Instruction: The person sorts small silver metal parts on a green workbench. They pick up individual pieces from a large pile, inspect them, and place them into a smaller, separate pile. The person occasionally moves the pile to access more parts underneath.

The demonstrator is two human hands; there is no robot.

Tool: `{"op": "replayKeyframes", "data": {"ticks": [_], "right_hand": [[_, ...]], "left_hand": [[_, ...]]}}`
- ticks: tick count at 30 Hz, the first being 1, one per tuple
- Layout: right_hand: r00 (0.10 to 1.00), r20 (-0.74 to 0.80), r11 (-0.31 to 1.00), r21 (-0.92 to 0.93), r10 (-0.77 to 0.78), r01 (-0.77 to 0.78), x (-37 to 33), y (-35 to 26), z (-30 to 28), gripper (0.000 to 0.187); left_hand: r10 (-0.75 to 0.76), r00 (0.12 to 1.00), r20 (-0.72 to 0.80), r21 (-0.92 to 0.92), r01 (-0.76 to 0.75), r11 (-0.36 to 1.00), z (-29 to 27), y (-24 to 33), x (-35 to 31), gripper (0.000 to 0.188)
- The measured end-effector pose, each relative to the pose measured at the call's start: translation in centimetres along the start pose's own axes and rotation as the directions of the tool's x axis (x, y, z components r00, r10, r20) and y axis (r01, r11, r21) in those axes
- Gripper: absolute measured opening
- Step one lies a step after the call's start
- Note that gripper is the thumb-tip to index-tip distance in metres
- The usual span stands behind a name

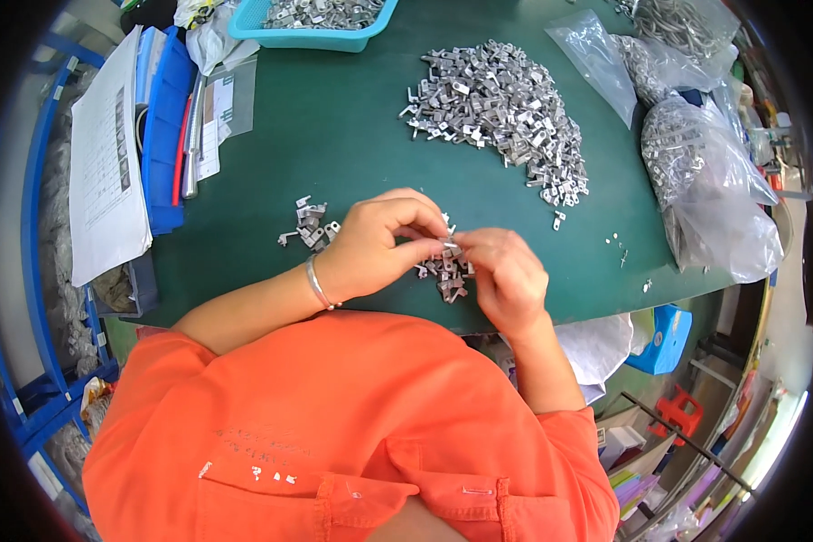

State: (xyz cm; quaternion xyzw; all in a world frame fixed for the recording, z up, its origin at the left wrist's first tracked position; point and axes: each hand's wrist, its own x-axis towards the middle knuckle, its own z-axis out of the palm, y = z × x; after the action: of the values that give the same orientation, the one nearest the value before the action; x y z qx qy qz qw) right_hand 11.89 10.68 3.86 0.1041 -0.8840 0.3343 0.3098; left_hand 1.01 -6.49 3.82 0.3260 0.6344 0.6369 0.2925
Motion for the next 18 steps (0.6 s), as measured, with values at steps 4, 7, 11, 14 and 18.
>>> {"op": "replayKeyframes", "data": {"ticks": [4,7,11,14,18], "right_hand": [[0.971,-0.107,0.858,-0.455,0.215,-0.240,0.4,3.6,-1.9,0.021],[0.947,-0.084,0.778,-0.551,0.309,-0.302,-0.1,6.5,-2.6,0.017],[0.979,-0.017,0.792,-0.585,0.204,-0.175,0.4,7.2,-3.1,0.013],[0.988,0.068,0.812,-0.579,0.140,-0.075,0.5,7.1,-3.3,0.014],[0.961,0.082,0.829,-0.528,0.266,-0.184,0.6,5.9,-3.2,0.017]], "left_hand": [[0.166,0.971,-0.174,0.411,-0.082,0.908,-2.6,1.1,-0.8,0.011],[0.126,0.984,-0.128,0.692,-0.002,0.722,-6.1,1.7,-1.9,0.010],[0.063,0.994,-0.087,0.784,0.030,0.620,-8.5,1.5,-3.5,0.008],[0.100,0.990,-0.095,0.752,0.006,0.659,-8.3,1.4,-3.6,0.014],[0.136,0.986,-0.100,0.632,-0.043,0.774,-5.9,1.7,-2.1,0.018]]}}
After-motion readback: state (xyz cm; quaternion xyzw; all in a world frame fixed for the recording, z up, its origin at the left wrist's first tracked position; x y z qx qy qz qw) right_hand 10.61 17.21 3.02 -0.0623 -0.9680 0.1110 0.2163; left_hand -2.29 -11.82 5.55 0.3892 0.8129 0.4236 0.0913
